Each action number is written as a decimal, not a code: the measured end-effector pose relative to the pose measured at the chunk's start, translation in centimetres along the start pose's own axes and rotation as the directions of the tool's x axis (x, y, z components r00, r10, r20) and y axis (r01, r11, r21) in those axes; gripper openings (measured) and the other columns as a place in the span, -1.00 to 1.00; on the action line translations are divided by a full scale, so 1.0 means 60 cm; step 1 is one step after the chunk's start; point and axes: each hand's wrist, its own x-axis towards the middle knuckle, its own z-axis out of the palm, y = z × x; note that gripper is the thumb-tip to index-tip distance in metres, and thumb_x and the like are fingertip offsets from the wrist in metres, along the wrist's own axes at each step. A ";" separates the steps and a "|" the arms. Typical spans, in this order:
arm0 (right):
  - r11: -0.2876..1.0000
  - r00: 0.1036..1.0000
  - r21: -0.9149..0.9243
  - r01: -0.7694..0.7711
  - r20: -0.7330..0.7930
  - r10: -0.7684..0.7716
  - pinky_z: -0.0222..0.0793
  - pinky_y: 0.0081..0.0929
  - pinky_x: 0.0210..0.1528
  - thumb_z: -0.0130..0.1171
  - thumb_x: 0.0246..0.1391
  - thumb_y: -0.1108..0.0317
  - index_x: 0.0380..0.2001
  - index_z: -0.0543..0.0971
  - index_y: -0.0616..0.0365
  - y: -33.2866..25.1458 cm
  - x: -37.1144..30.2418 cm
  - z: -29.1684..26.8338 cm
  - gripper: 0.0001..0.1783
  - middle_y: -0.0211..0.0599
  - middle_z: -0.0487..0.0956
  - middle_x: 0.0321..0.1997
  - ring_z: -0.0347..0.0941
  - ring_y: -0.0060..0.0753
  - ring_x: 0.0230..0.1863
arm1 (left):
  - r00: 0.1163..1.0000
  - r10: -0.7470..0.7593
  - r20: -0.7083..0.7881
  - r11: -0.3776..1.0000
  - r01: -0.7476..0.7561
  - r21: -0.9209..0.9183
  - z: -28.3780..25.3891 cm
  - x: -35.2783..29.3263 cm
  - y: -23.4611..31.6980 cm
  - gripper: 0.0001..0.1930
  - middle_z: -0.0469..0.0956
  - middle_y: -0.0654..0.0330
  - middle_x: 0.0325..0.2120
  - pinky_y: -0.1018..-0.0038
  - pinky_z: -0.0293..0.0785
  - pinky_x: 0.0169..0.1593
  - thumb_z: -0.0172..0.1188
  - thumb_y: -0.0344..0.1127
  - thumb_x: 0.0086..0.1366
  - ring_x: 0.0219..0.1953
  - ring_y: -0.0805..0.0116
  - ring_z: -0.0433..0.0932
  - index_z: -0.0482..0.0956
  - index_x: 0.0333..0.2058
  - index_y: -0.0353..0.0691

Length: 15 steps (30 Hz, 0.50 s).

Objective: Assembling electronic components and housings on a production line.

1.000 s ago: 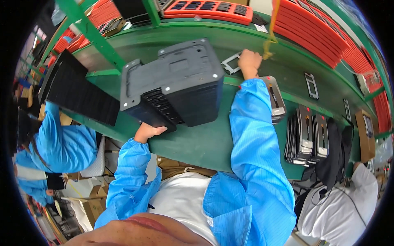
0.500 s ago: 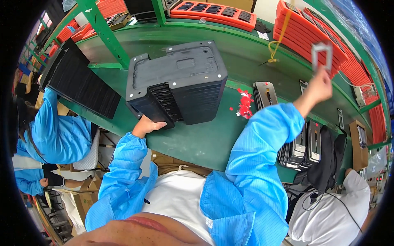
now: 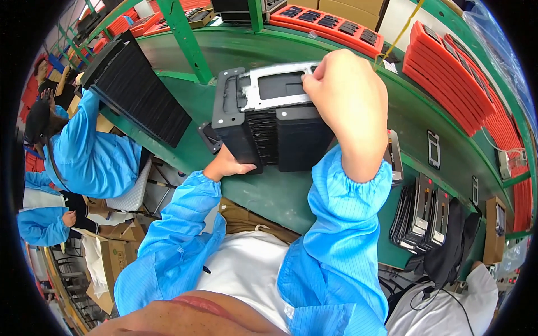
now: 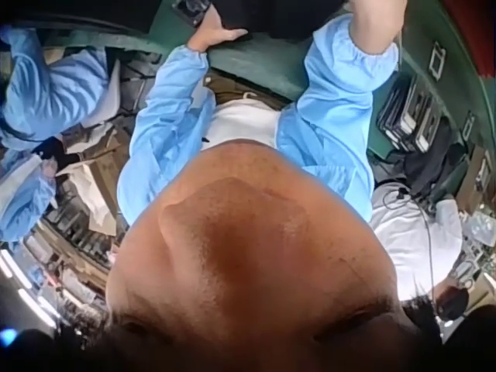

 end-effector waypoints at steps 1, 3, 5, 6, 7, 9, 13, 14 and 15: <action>0.990 0.998 -0.137 0.033 0.062 -0.025 0.50 -0.32 -0.30 0.35 -0.02 0.27 -0.50 0.66 0.28 -0.001 0.003 0.000 -0.76 0.01 0.63 -0.50 0.62 -0.05 -0.37 | 1.000 0.010 0.013 1.000 -0.010 0.018 0.000 0.002 0.000 0.28 0.25 0.09 0.30 0.33 0.12 0.38 0.56 -0.32 -0.17 0.34 0.26 0.23 -0.14 0.46 -0.22; 0.982 0.995 -0.170 0.078 0.074 -0.067 0.50 -0.28 -0.29 0.34 -0.01 0.27 -0.53 0.64 0.28 -0.016 0.001 0.003 -0.75 0.01 0.62 -0.52 0.61 -0.02 -0.37 | 0.999 0.031 0.037 0.998 -0.033 0.049 0.001 0.005 0.002 0.36 0.19 0.07 0.34 0.34 0.06 0.40 0.56 -0.32 -0.18 0.38 0.23 0.18 -0.27 0.48 -0.18; 0.960 0.984 -0.228 0.164 0.103 -0.144 0.49 -0.19 -0.28 0.33 0.00 0.27 -0.59 0.62 0.28 -0.035 -0.007 0.005 -0.73 0.00 0.61 -0.54 0.59 0.03 -0.36 | 0.999 0.024 0.045 0.999 -0.026 0.035 0.001 0.006 0.006 0.37 0.18 0.06 0.35 0.34 0.05 0.41 0.55 -0.32 -0.18 0.39 0.23 0.17 -0.29 0.49 -0.18; 0.958 0.983 -0.231 0.169 0.106 -0.148 0.49 -0.19 -0.28 0.33 0.00 0.27 -0.59 0.62 0.28 -0.044 -0.014 0.006 -0.73 0.00 0.61 -0.54 0.59 0.03 -0.36 | 0.999 0.013 0.053 0.999 -0.015 0.029 -0.002 0.004 0.010 0.37 0.17 0.05 0.36 0.34 0.04 0.41 0.55 -0.32 -0.18 0.40 0.22 0.16 -0.30 0.49 -0.17; 0.943 0.981 -0.270 0.193 0.080 -0.178 0.49 -0.16 -0.29 0.33 0.01 0.26 -0.59 0.61 0.28 -0.051 -0.023 0.006 -0.72 0.00 0.60 -0.55 0.59 0.04 -0.37 | 0.998 0.001 0.061 1.000 -0.003 0.023 -0.003 0.003 0.011 0.38 0.16 0.04 0.36 0.34 0.03 0.42 0.54 -0.32 -0.17 0.41 0.21 0.15 -0.32 0.49 -0.16; 0.908 0.970 -0.345 0.236 0.032 -0.240 0.48 -0.09 -0.29 0.33 0.03 0.25 -0.61 0.61 0.28 -0.061 -0.034 0.008 -0.69 0.00 0.59 -0.56 0.59 0.05 -0.38 | 0.998 0.012 0.059 1.000 -0.014 0.027 -0.003 0.003 0.012 0.39 0.15 0.03 0.37 0.34 0.02 0.42 0.54 -0.32 -0.17 0.41 0.20 0.15 -0.33 0.49 -0.17; 0.879 0.938 -0.334 0.341 0.057 -0.343 0.45 -0.05 -0.31 0.30 0.06 0.24 -0.62 0.61 0.28 -0.047 -0.034 0.012 -0.68 0.00 0.56 -0.59 0.55 0.08 -0.40 | 0.998 0.016 0.066 0.999 -0.018 0.034 -0.001 0.003 0.011 0.40 0.13 0.00 0.38 0.32 0.01 0.43 0.54 -0.33 -0.17 0.43 0.17 0.13 -0.37 0.49 -0.18; 0.881 0.939 -0.330 0.339 0.061 -0.339 0.45 -0.05 -0.31 0.30 0.06 0.24 -0.62 0.61 0.28 -0.045 -0.031 0.010 -0.68 0.00 0.56 -0.59 0.55 0.08 -0.40 | 0.998 0.011 0.062 1.000 -0.012 0.025 0.000 0.005 0.011 0.40 0.13 0.00 0.39 0.32 0.00 0.43 0.54 -0.33 -0.17 0.43 0.16 0.12 -0.38 0.49 -0.19; 0.879 0.934 -0.318 0.355 0.090 -0.345 0.45 -0.06 -0.30 0.26 0.11 0.23 -0.62 0.62 0.29 -0.044 -0.024 0.007 -0.65 0.01 0.55 -0.59 0.55 0.08 -0.41 | 0.998 0.006 0.059 1.000 -0.007 0.017 0.000 0.006 0.011 0.41 0.12 0.00 0.39 0.31 0.00 0.44 0.53 -0.33 -0.17 0.44 0.15 0.12 -0.40 0.49 -0.19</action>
